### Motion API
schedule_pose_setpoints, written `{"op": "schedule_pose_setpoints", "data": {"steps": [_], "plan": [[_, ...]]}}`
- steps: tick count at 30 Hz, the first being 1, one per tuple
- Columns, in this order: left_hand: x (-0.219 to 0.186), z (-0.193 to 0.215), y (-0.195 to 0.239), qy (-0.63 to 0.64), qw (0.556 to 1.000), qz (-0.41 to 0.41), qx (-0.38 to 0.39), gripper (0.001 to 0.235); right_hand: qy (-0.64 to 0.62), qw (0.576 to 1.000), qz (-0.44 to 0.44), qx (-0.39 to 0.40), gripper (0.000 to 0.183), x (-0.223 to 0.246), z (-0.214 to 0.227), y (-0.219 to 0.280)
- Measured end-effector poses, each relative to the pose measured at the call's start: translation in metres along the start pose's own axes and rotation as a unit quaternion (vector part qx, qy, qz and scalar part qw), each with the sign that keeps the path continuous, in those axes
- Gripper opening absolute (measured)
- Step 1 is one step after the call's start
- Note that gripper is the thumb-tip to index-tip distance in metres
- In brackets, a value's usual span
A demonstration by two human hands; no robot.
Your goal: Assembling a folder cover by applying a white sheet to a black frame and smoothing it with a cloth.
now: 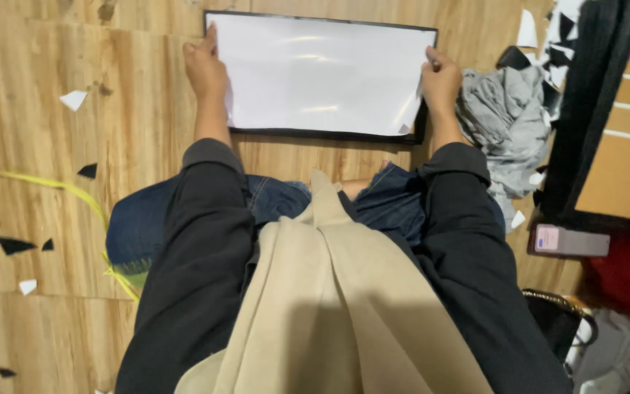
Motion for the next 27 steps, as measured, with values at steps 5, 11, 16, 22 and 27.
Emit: {"op": "schedule_pose_setpoints", "data": {"steps": [5, 11, 16, 22, 27], "plan": [[-0.012, -0.015, 0.003, -0.668, 0.731, -0.143, 0.004, 0.060, 0.430, 0.900, 0.068, -0.022, 0.039, 0.038, -0.001, 0.006], [0.067, -0.115, 0.045, -0.438, 0.753, -0.423, 0.248, 0.050, 0.303, 0.905, 0.291, -0.062, 0.058, 0.049, -0.108, 0.032], [0.041, -0.148, 0.116, -0.497, 0.677, -0.425, 0.338, 0.051, 0.385, 0.892, 0.215, 0.095, 0.063, 0.111, -0.102, 0.070], [0.036, -0.136, 0.111, -0.518, 0.698, -0.398, 0.295, 0.054, 0.349, 0.910, 0.223, -0.024, 0.059, 0.086, -0.083, 0.049], [0.013, -0.110, 0.104, -0.573, 0.675, -0.373, 0.279, 0.053, 0.445, 0.893, 0.036, -0.051, 0.054, 0.094, -0.011, 0.032]]}}
Point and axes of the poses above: each hand's wrist, its own y-axis away from the middle knuckle, its own z-axis out of the back of the hand, x = y × z, the point moved 2 cm from there along -y, towards the middle knuckle, and after that the axes turned 12 degrees about y, right-handed, at the moved point
